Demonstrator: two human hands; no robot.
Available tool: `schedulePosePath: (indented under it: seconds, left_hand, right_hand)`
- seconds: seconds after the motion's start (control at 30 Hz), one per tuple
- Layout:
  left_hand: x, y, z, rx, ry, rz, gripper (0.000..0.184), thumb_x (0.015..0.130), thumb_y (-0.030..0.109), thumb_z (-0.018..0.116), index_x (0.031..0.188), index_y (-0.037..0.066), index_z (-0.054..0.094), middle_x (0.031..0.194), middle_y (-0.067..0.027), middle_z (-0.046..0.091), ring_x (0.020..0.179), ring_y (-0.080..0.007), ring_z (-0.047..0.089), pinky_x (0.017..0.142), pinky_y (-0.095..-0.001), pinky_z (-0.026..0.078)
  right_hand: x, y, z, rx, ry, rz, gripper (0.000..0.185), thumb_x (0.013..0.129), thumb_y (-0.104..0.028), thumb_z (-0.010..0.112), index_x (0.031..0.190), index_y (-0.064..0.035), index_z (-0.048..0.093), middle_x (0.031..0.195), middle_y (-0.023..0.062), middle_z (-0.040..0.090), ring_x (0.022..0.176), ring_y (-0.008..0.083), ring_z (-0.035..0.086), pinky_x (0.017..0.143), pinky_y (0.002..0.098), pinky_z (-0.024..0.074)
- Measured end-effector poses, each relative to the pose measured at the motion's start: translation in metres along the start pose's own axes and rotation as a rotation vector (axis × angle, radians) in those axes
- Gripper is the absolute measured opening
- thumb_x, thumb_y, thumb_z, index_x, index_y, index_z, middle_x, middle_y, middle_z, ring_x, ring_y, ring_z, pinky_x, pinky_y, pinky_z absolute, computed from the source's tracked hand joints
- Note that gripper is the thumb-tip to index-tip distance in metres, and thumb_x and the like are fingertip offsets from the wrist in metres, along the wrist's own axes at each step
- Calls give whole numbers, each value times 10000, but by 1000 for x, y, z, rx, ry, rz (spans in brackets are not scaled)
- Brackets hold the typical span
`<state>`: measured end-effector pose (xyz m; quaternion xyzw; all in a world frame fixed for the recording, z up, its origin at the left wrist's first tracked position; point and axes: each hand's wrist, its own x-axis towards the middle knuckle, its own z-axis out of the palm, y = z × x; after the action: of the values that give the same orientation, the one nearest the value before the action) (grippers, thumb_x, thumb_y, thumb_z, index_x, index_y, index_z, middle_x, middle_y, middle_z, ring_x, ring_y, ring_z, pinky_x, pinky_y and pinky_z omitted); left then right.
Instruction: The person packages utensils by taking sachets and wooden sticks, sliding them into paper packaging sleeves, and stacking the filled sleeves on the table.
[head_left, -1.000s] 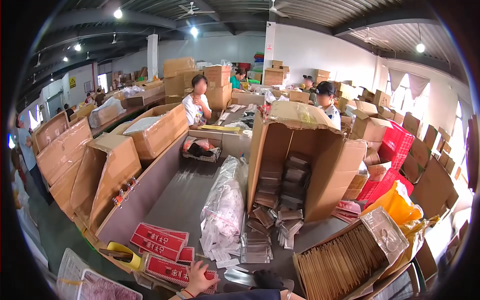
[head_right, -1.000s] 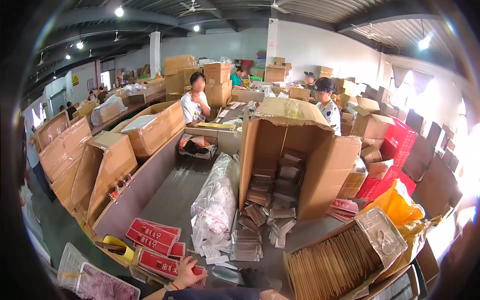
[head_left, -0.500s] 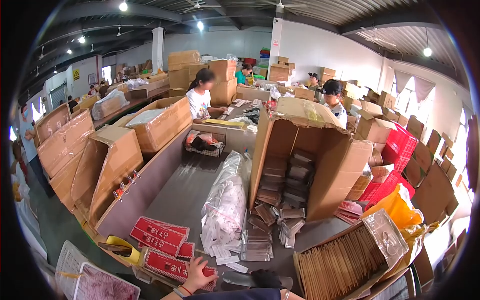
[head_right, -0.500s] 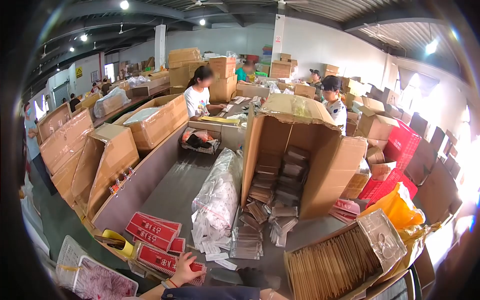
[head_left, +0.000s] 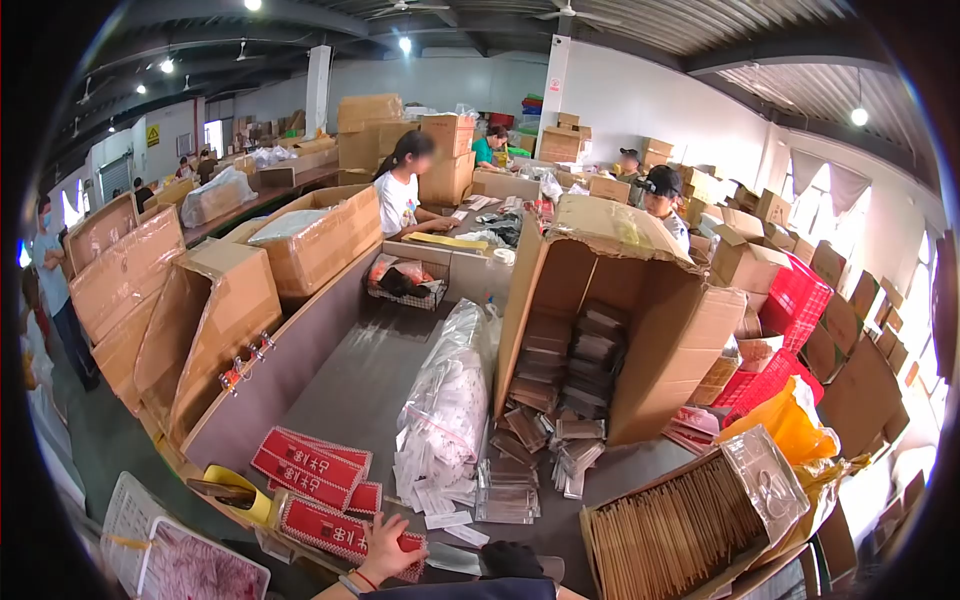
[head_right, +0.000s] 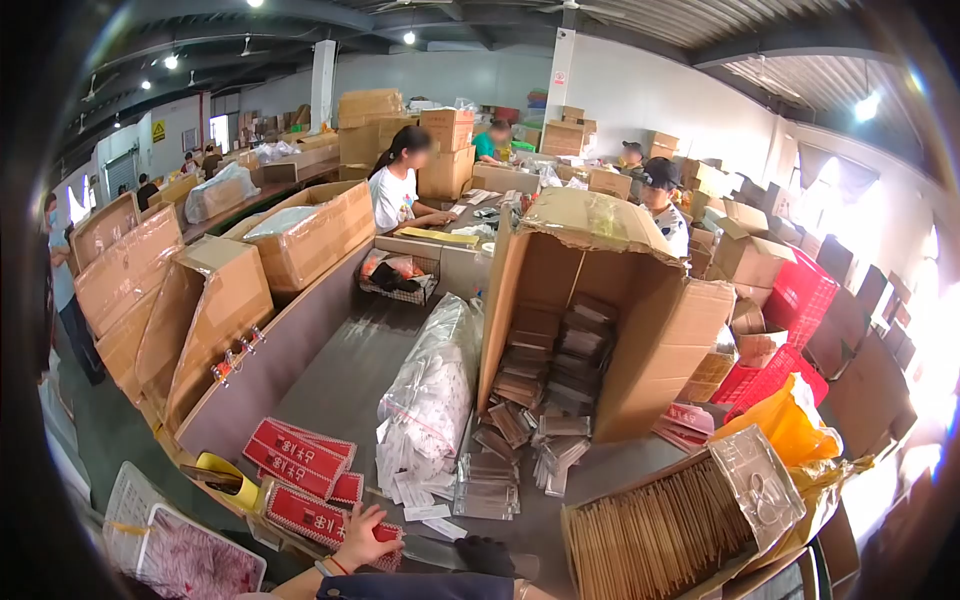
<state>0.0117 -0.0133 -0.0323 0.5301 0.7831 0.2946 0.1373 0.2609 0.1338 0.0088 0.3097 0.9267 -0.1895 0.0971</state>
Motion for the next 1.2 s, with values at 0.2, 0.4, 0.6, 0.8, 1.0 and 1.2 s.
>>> schedulePosePath:
  seconds: [0.2, 0.4, 0.6, 0.8, 1.0, 1.2]
  left_hand:
    - [0, 0, 0, 11, -10, 2, 787, 674, 587, 775, 1219, 36, 639, 1373, -158, 532, 1379, -411, 278, 1093, -701, 117]
    - [0, -1, -1, 2, -22, -2, 812, 667, 599, 772, 1237, 39, 629, 1394, -168, 513, 1378, -428, 282, 1091, -703, 119]
    - [1, -4, 2, 97, -55, 32, 837, 703, 541, 782, 1333, 41, 552, 1446, -176, 453, 1377, -467, 284, 1083, -713, 156]
    - [29, 16, -47, 88, -214, 43, 737, 758, 430, 779, 1328, 32, 535, 1376, -177, 515, 1311, -357, 438, 1065, -673, 257]
    - [130, -20, -11, 128, 151, 27, 457, 789, 201, 720, 1170, -19, 596, 1108, -245, 629, 1041, -423, 588, 900, -481, 465]
    - [152, -27, 57, 211, 135, 59, 324, 813, 204, 672, 1050, -16, 651, 1124, -232, 587, 1047, -436, 553, 958, -504, 429]
  right_hand:
    - [-3, -1, 1, -12, -26, -6, 689, 757, -520, 732, 1301, -150, 530, 1200, 148, 613, 1096, 359, 615, 892, 514, 486]
    - [-6, -12, -7, -27, -108, -23, 683, 756, -513, 734, 1296, -146, 532, 1195, 145, 613, 1089, 356, 616, 884, 516, 485]
    - [29, -53, -22, 49, -138, -169, 662, 756, -489, 734, 1273, -127, 536, 1179, 136, 606, 1077, 347, 606, 856, 519, 473]
    - [22, -50, -2, 133, 369, -361, 674, 757, -457, 745, 1292, -104, 535, 1159, 143, 602, 1063, 345, 569, 877, 478, 433]
    - [-21, 23, 4, 163, 677, -138, 550, 767, -347, 767, 1214, -69, 607, 1144, 184, 613, 1041, 390, 573, 879, 483, 462]
    - [-68, 53, 2, 358, 687, 296, 570, 788, -335, 759, 1272, -87, 586, 1250, 222, 584, 1147, 422, 554, 966, 519, 451]
